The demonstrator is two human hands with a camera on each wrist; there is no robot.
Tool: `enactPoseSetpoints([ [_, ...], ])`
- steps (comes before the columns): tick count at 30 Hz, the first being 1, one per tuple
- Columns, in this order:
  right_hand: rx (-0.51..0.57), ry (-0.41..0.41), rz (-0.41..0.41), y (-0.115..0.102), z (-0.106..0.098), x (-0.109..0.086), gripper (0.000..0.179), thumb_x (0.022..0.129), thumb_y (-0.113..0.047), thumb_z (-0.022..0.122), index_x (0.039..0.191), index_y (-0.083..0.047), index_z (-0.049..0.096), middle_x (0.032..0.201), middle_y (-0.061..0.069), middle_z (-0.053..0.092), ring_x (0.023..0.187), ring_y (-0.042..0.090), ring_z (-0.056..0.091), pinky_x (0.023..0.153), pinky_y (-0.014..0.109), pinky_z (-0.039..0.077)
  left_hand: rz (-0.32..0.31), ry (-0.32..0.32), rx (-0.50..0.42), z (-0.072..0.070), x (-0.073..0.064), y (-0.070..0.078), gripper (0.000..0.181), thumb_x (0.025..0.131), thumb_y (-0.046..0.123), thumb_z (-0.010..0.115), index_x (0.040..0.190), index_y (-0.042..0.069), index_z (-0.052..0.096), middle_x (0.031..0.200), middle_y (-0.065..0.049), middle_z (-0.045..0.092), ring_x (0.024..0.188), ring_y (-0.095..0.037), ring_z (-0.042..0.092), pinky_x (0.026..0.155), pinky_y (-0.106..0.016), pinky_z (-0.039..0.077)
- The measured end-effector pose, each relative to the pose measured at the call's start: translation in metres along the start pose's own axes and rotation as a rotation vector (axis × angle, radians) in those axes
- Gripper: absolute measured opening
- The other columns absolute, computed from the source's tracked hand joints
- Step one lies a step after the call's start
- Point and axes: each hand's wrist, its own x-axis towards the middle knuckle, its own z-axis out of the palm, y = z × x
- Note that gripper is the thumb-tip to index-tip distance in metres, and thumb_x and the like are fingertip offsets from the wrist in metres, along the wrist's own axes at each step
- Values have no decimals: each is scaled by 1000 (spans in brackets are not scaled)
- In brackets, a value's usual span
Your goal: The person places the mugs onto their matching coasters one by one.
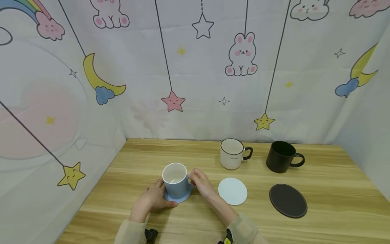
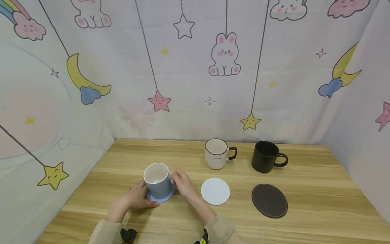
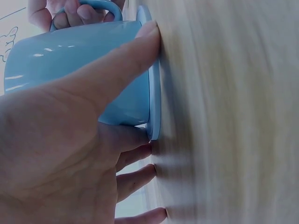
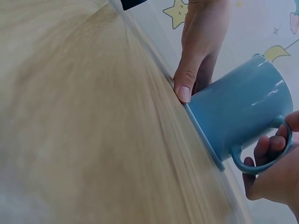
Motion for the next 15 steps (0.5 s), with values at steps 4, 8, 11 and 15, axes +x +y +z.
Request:
enactPoseSetpoints([
  [4, -26, 3, -5, -1, 0, -3, 19, 95, -9, 47, 79, 2, 44, 75, 1, 44, 78, 17, 45, 74, 28, 39, 3, 3, 3, 0, -2, 1, 100, 74, 48, 78, 142, -11, 35, 153, -27, 29, 140, -49, 27, 104, -74, 23],
  [8, -78, 7, -16, -3, 0, -6, 19, 96, -15, 47, 84, -1, 48, 83, 4, 51, 85, 18, 51, 79, 30, 43, 2, 5, -7, -1, -2, 1, 100, 74, 48, 78, 142, -11, 35, 153, -27, 29, 140, -50, 27, 105, -74, 23],
  [11, -132, 12, -15, -4, 0, -7, 19, 96, -17, 48, 85, -1, 50, 88, 12, 55, 88, 23, 55, 81, 32, 44, 3, 5, -8, -1, -1, 1, 99, 74, 47, 78, 142, -10, 35, 153, -27, 29, 140, -50, 28, 104, -74, 24],
  [15, -244, 17, -27, -3, 0, -7, 22, 97, -19, 47, 88, 0, 53, 89, 18, 59, 88, 24, 58, 77, 30, 44, 3, 4, -8, 0, -2, 0, 100, 74, 48, 78, 142, -11, 35, 153, -27, 29, 140, -50, 28, 104, -74, 24],
])
